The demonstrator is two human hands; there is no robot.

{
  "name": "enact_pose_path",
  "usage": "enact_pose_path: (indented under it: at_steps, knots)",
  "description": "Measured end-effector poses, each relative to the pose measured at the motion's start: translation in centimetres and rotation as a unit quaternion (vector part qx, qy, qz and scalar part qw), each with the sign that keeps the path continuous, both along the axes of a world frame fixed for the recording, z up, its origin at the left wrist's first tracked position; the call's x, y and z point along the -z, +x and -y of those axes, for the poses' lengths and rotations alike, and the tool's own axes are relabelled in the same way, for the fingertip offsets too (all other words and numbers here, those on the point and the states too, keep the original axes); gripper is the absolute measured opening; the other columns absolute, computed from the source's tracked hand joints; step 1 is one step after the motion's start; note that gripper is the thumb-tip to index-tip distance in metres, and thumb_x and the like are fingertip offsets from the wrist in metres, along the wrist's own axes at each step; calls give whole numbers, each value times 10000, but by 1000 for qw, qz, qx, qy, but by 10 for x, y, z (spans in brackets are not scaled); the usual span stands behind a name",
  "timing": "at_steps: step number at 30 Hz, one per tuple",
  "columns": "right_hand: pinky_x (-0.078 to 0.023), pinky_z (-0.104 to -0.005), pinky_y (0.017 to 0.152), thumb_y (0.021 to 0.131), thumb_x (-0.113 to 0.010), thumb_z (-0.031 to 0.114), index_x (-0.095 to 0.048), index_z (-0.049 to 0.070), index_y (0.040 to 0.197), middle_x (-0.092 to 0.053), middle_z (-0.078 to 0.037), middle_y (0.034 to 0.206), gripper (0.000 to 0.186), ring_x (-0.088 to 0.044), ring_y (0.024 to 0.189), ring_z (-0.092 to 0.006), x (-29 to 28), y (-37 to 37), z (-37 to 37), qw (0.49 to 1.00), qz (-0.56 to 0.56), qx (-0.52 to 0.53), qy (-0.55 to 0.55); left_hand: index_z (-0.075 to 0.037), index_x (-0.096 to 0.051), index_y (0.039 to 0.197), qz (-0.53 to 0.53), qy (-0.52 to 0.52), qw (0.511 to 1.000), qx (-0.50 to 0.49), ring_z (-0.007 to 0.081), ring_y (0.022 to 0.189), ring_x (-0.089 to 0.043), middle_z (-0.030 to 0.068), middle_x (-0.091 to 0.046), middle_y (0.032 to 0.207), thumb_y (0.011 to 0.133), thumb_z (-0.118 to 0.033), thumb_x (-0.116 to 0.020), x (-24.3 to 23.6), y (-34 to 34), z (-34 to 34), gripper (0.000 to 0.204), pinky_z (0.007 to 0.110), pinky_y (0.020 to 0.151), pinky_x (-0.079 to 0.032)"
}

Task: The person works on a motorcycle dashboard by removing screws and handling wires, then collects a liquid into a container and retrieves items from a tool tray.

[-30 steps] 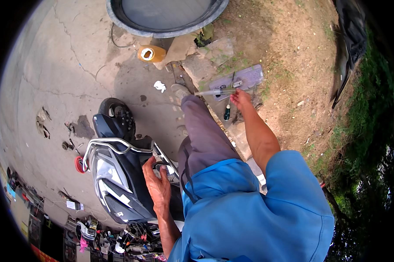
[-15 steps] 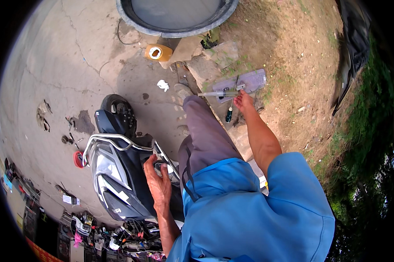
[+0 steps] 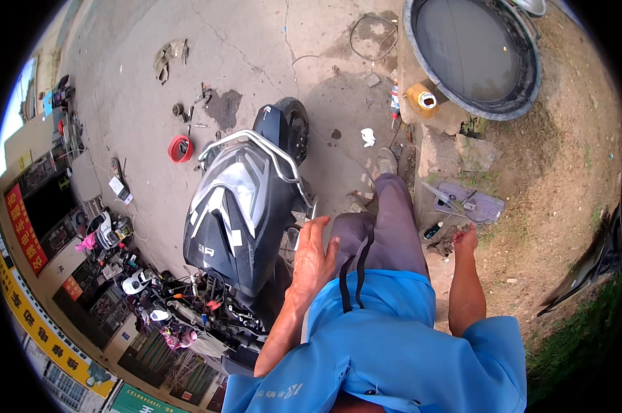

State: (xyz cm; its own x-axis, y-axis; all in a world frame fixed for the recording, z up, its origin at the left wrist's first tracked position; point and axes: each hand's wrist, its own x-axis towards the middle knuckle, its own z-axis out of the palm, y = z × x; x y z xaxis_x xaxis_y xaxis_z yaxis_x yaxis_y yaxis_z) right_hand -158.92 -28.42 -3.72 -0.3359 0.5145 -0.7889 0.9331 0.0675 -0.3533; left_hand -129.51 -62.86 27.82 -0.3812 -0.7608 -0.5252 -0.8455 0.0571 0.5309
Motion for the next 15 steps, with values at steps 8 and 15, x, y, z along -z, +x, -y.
enact_pose_path:
  at_steps: [8, 15]
  knots:
    - [-356, -291, 412, 916, -656, 306, -505, 78, 663, -462, -9, 559, 372, -438, 460, -126, -76, 3, 31, 948, -100, -294, 74, 1, -499, 1280, -21, -53, 995, -79, 382, 1171, -528, 202, -524, 1256, 856, -35, -651, -30, 27, 6, 452, 438, 1006, -440]
    - [-264, -272, 478, 925, -625, 205, -508, 95, 668, -437, 48, 593, 302, -365, 519, -65, -116, -26, 77, 868, -272, -415, 22, 16, -497, 1275, -70, -132, 969, -196, 373, 1190, -527, 204, -532, 1268, 850, -24, -649, -55, 52, 47, 453, 429, 1003, -441]
